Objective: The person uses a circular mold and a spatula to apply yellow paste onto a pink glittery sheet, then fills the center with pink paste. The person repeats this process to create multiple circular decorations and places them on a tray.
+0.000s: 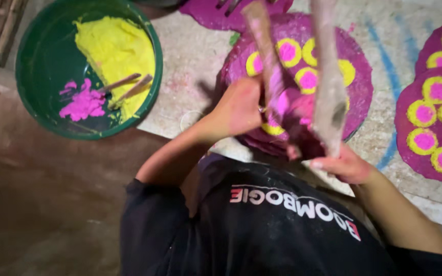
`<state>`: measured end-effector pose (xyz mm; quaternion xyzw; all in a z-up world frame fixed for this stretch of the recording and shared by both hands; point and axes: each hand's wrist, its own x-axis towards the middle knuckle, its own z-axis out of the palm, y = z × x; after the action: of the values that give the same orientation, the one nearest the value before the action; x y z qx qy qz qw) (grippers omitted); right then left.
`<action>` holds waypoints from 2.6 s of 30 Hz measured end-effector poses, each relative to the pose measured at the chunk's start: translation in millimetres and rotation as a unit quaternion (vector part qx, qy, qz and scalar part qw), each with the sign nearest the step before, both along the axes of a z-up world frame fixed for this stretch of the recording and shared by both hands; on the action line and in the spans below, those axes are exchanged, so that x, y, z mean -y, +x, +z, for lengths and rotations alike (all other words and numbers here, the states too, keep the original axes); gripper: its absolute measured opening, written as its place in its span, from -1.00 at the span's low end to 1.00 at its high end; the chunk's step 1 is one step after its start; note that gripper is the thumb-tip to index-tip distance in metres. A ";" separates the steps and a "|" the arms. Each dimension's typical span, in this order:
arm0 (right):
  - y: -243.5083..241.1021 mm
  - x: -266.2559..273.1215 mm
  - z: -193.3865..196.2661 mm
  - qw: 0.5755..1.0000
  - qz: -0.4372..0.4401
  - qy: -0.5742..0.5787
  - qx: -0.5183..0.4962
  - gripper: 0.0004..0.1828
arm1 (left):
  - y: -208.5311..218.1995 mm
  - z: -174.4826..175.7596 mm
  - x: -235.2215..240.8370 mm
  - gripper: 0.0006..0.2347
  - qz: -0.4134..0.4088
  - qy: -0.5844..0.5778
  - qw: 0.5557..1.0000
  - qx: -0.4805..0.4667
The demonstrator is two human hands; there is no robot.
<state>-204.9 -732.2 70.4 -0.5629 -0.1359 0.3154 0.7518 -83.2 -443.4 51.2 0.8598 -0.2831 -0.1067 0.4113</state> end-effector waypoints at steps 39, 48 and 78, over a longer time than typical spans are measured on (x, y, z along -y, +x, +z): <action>33.2 34.9 -15.9 0.964 0.075 -0.073 -0.246 0.20 | 49.5 -22.0 39.6 -0.22 -0.254 -0.728 0.520 -0.368; 76.9 55.3 -11.3 0.893 0.081 -0.387 -0.216 0.01 | 77.4 -50.3 45.5 -0.67 -0.174 -0.795 0.418 -0.403; 21.2 71.8 -0.9 0.921 0.058 -0.349 -0.165 -0.06 | 43.8 -56.3 79.5 -0.74 -0.163 -0.808 0.390 -0.410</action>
<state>-183.8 -803.9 69.5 -0.7208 0.0763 0.4740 0.5000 -39.5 -522.9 -5.1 -0.0870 -0.1683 -0.2327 0.9539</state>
